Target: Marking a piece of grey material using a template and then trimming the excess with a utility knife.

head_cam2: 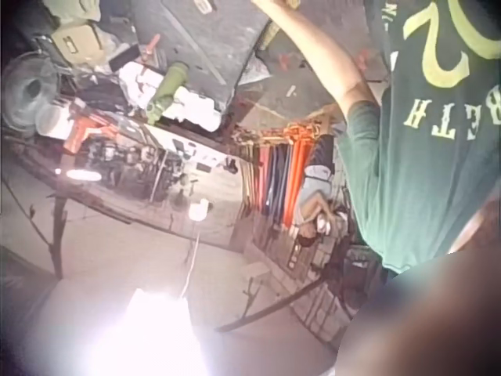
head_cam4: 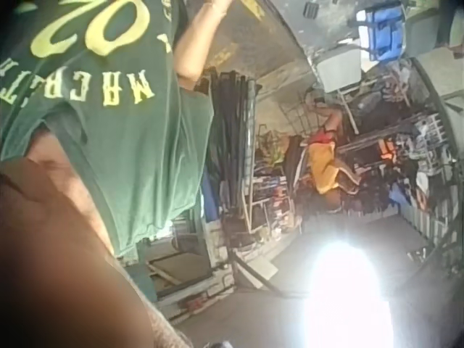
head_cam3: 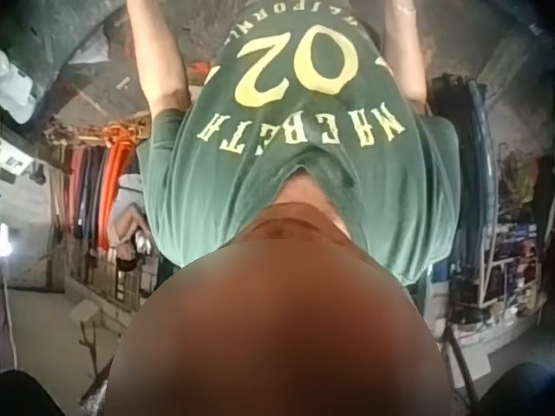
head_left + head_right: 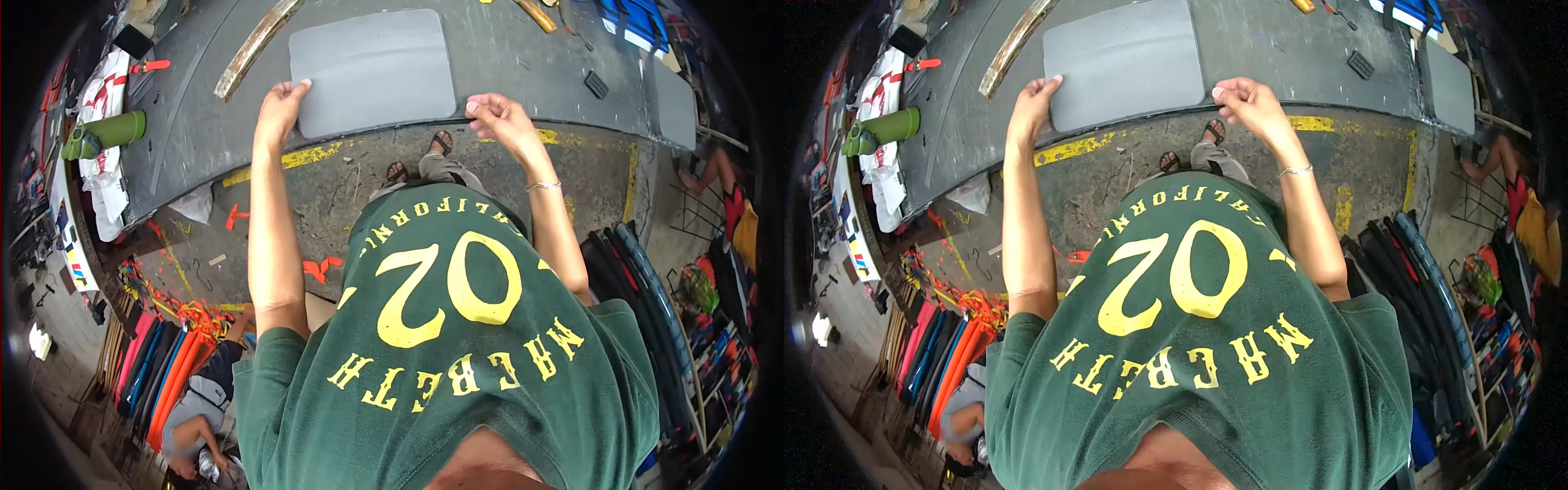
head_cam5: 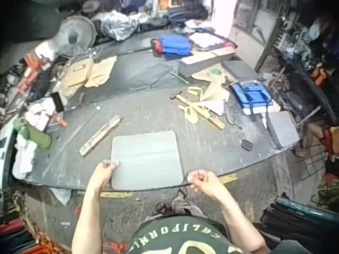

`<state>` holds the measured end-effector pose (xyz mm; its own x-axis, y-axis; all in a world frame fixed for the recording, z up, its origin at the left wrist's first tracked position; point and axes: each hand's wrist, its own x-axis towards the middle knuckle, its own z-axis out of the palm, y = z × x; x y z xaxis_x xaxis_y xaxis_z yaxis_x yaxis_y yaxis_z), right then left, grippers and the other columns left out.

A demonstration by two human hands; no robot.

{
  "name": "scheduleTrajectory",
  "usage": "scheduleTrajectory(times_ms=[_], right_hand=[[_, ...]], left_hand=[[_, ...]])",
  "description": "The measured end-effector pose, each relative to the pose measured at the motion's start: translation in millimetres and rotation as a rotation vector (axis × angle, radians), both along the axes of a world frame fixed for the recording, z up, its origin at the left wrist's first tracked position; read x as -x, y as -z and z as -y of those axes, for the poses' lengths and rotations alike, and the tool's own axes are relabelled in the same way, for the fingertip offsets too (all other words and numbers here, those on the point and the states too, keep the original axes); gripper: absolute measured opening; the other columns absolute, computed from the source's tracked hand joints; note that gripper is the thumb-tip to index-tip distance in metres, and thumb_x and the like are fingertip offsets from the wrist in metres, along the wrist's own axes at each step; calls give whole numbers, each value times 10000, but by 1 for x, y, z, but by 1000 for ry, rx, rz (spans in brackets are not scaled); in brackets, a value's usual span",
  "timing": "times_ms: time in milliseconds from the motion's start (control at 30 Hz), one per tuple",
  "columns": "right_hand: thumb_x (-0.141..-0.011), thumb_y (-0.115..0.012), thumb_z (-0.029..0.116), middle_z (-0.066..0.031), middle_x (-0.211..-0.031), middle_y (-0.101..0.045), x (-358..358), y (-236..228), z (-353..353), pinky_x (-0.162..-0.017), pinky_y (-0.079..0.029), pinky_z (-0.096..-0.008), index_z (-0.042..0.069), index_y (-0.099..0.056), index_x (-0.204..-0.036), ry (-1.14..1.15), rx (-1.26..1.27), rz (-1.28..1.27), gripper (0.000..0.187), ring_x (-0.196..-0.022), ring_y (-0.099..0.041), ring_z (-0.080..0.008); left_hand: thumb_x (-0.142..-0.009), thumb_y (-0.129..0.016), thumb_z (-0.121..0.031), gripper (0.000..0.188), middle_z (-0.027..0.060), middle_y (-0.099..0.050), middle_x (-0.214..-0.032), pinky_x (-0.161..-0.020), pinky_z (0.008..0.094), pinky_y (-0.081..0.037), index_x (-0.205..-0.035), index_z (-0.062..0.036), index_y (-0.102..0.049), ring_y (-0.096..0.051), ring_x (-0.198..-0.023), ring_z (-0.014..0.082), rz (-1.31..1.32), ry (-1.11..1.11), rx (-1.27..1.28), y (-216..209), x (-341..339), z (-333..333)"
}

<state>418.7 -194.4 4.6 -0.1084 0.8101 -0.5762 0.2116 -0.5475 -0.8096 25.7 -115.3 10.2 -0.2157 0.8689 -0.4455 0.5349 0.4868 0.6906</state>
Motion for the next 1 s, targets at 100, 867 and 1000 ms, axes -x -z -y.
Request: scheduleTrajectory(times_ms=[100,867,1000], right_hand=[[-976,-694,300,-52,-1049,-723,13,10,13,-745,-546,-257,25,-650,-1224,68,-14,19,372,-874,-676,-121],[-835,-778,255,-35,-848,-657,40,-11,101,-681,-510,-301,-19,-639,-1264,116,-156,86,528,-771,-609,-126],[-861,-753,253,-65,-918,-703,-45,-35,92,-755,-537,-313,16,-683,-1237,252,-315,193,450,-806,-632,-141]], left_hand=[[-985,-689,-279,460,56,-671,-1124,-807,335,-565,-1333,-10,-555,-670,-907,147,495,-63,155,14,32,-1],[-987,-692,-178,192,-91,-515,-719,-482,189,-281,-1090,-37,-611,-372,-552,-3,560,-198,-67,4,15,191],[-976,-707,-202,286,-78,-568,-766,-501,182,-328,-1165,-21,-591,-437,-587,-1,554,-129,-85,-20,-76,160]])
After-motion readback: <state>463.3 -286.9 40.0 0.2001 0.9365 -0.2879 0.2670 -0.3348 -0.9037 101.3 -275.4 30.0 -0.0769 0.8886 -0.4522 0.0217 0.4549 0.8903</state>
